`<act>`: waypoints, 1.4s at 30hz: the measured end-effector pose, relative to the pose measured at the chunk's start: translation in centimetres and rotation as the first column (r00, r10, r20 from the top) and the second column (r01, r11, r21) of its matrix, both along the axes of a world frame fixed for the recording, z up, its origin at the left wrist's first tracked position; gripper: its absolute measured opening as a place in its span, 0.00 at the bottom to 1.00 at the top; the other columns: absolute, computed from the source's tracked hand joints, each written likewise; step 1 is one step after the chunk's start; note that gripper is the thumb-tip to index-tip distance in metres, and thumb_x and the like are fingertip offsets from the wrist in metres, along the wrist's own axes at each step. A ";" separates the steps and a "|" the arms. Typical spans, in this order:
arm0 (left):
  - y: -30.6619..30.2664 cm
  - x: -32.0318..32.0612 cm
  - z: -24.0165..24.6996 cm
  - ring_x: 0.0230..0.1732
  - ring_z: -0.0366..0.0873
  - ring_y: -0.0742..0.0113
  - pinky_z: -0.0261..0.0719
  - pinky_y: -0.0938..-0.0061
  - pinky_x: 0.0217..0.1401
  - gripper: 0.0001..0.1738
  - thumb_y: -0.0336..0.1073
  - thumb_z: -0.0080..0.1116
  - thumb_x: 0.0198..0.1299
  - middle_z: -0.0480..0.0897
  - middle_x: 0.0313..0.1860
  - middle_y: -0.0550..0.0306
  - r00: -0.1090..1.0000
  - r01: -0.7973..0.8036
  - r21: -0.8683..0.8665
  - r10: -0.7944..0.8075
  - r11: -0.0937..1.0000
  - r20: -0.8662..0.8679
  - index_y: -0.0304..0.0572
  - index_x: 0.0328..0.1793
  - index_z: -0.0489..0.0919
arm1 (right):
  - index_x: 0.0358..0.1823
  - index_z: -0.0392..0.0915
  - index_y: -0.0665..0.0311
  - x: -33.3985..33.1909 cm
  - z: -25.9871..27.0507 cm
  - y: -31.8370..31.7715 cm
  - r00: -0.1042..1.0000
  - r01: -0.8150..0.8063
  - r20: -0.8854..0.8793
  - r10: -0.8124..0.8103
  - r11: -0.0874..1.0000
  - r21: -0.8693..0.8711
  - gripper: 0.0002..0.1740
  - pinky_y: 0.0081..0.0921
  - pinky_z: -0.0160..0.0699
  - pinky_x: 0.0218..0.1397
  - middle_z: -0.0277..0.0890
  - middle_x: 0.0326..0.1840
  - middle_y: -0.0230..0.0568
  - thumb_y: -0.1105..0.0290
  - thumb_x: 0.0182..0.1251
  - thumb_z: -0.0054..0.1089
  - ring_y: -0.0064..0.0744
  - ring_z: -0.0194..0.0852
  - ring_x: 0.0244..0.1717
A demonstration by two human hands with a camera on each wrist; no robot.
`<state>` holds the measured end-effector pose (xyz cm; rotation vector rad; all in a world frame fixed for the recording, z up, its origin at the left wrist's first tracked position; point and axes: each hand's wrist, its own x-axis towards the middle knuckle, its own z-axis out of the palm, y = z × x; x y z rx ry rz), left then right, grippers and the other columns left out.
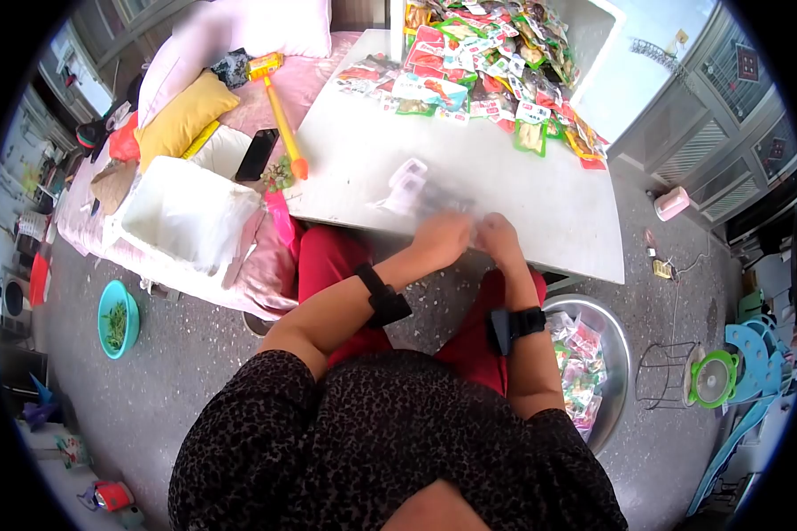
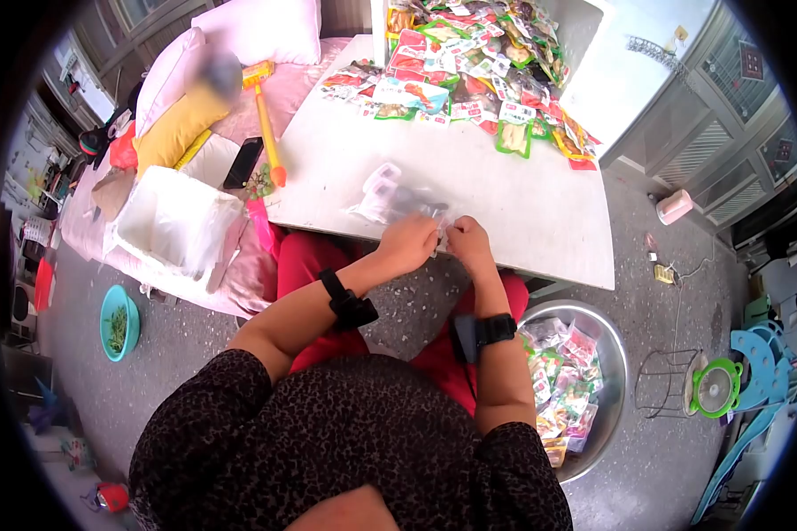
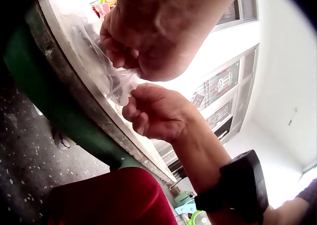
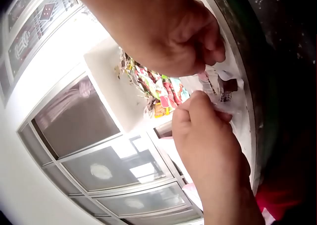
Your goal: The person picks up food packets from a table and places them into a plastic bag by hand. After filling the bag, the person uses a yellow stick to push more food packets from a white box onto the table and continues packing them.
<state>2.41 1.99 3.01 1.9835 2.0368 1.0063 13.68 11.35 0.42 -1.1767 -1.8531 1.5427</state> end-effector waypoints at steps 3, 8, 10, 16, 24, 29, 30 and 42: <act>0.3 0.0 -0.3 0.33 0.70 0.48 0.67 0.58 0.32 0.08 0.35 0.42 0.50 0.72 0.27 0.46 1.000 0.019 -0.029 -0.019 0.999 -0.010 0.39 0.30 0.69 | 0.25 0.67 0.66 -1.1 -1.2 0.0 0.992 -0.022 -0.126 0.009 0.995 -0.096 0.03 0.16 0.64 0.16 0.68 0.18 0.35 0.74 0.51 0.46 0.22 0.66 0.17; 0.4 -1.6 0.7 0.34 0.70 0.49 0.68 0.60 0.33 0.10 0.38 0.44 0.50 0.72 0.27 0.47 0.994 0.109 -0.120 -0.107 0.987 0.024 0.40 0.28 0.70 | 0.28 0.69 0.67 -1.1 1.5 -0.4 0.997 -0.060 -0.052 0.053 0.986 -0.159 0.05 0.18 0.65 0.19 0.69 0.21 0.38 0.75 0.51 0.45 0.23 0.69 0.20; 1.3 -2.7 1.3 0.35 0.71 0.50 0.68 0.60 0.34 0.11 0.40 0.45 0.50 0.72 0.28 0.48 0.986 0.162 -0.119 -0.166 0.980 -0.022 0.40 0.28 0.70 | 0.31 0.70 0.68 0.1 1.7 0.6 1.000 -0.013 -0.017 0.012 0.999 -0.033 0.07 0.21 0.68 0.22 0.71 0.24 0.42 0.75 0.51 0.45 0.27 0.71 0.23; 7.0 -8.6 3.7 0.37 0.71 0.53 0.69 0.61 0.37 0.11 0.41 0.47 0.48 0.73 0.34 0.50 0.940 0.141 -0.196 -0.194 0.970 -0.282 0.42 0.32 0.72 | 0.33 0.69 0.71 2.8 -1.9 4.5 0.949 0.239 -0.060 -0.310 0.581 0.778 0.08 0.34 0.67 0.37 0.70 0.32 0.52 0.75 0.52 0.45 0.48 0.68 0.35; 20.7 -13.3 1.7 0.44 0.69 0.52 0.69 0.62 0.43 0.16 0.39 0.52 0.42 0.71 0.39 0.48 0.916 0.025 -0.110 -0.067 0.994 -0.397 0.41 0.39 0.72 | 0.30 0.68 0.70 3.0 -2.6 4.5 0.953 0.228 -0.066 -0.297 0.556 0.799 0.06 0.35 0.67 0.37 0.69 0.30 0.52 0.79 0.49 0.46 0.49 0.67 0.33; 26.0 -12.0 0.5 0.53 0.62 0.55 0.60 0.61 0.51 0.24 0.39 0.56 0.40 0.68 0.45 0.49 0.903 -0.037 -0.057 0.009 0.998 -0.430 0.43 0.46 0.68 | 0.31 0.68 0.70 3.1 -2.3 4.4 0.953 0.235 -0.062 -0.296 0.599 0.765 0.07 0.34 0.67 0.38 0.69 0.31 0.51 0.79 0.48 0.47 0.49 0.67 0.34; 26.8 -11.9 -0.1 0.53 0.62 0.55 0.60 0.61 0.52 0.24 0.40 0.57 0.39 0.68 0.45 0.49 0.898 -0.042 -0.007 0.035 0.999 -0.439 0.44 0.46 0.68 | 0.31 0.68 0.70 3.0 -2.3 4.4 0.953 0.240 -0.064 -0.298 0.604 0.760 0.07 0.34 0.67 0.38 0.69 0.31 0.51 0.79 0.48 0.47 0.49 0.67 0.34; 30.3 -12.5 -3.3 0.39 0.67 0.57 0.63 0.64 0.38 0.09 0.32 0.47 0.41 0.71 0.28 0.54 0.809 0.096 0.378 0.150 0.921 -0.569 0.46 0.28 0.77 | 0.32 0.69 0.70 2.9 -2.7 4.8 0.942 0.229 -0.039 -0.334 0.553 0.801 0.09 0.33 0.68 0.41 0.70 0.34 0.51 0.78 0.46 0.50 0.48 0.69 0.37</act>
